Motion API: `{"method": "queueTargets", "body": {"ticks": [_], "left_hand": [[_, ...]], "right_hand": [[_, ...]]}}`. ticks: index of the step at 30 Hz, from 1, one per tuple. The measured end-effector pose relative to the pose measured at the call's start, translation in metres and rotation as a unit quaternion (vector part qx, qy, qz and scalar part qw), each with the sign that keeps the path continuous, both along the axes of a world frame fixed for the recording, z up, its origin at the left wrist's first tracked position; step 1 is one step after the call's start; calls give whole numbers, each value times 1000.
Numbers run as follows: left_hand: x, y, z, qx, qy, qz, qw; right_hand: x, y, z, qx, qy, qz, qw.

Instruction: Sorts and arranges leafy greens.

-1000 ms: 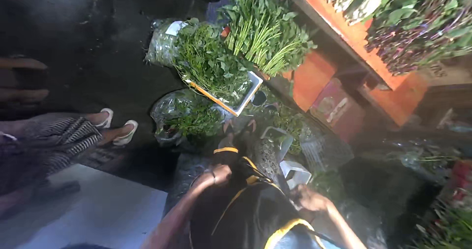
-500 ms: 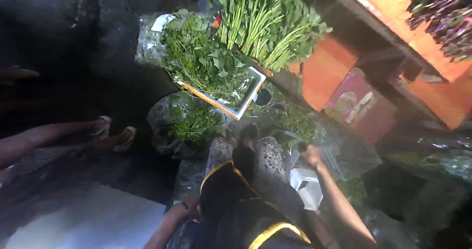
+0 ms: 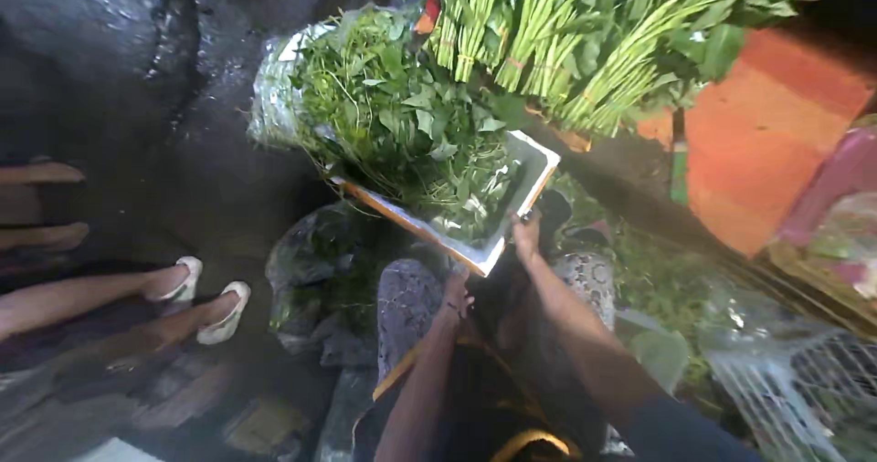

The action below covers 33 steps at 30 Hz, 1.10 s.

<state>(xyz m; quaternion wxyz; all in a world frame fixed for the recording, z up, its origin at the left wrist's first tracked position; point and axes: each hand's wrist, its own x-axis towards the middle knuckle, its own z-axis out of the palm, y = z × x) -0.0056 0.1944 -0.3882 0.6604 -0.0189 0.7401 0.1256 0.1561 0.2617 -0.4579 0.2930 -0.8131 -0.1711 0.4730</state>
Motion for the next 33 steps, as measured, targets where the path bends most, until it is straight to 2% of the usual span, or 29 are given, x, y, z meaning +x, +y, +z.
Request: {"method": "queueTargets", "body": {"ticks": [2,5,10,13,15,19,23,25,26,27,28,29,30,31,32,33], "left_hand": [[-1,3,-33,58,62,-37,996],[0,15,-62,184,118,-59,974],[15,9,-93,288,120,-83,946],[21,4,-91,350,108,-39,930],[22,6,-86,343,102,-39,933],[23,26,-68,203,77,-89,972],[23,36,-55,148,55,-36,987],[16,37,-30,137,12,25,990],[10,38,-11,145,-22,32,989],[3,37,9,175,-75,2,982],[-6,38,27,230,-137,-72,961],[-15,46,39,302,-177,-188,918],[-22,61,44,375,-169,-319,854],[-27,82,44,419,-121,-447,781],[-29,105,42,412,-48,-569,710],[-28,126,35,350,20,-674,650]], "right_hand": [[-11,0,-16,14,-73,17,997],[-23,-1,-34,41,-177,57,982],[-16,19,-36,53,-220,59,972],[-11,19,-35,72,-234,59,968],[-11,19,-30,64,-243,79,965],[-13,27,-37,14,-275,99,956],[-15,29,-39,-2,-286,99,953],[-17,29,-40,-13,-288,98,953],[-19,29,-39,-17,-287,96,953],[-18,30,-38,-20,-287,96,953],[-17,30,-36,-23,-286,97,953],[-16,28,-37,-25,-287,101,952],[-15,27,-39,-27,-288,107,951],[-14,25,-41,-22,-290,111,950],[-14,24,-43,-18,-292,111,950],[-13,24,-43,-12,-293,106,950]]}}
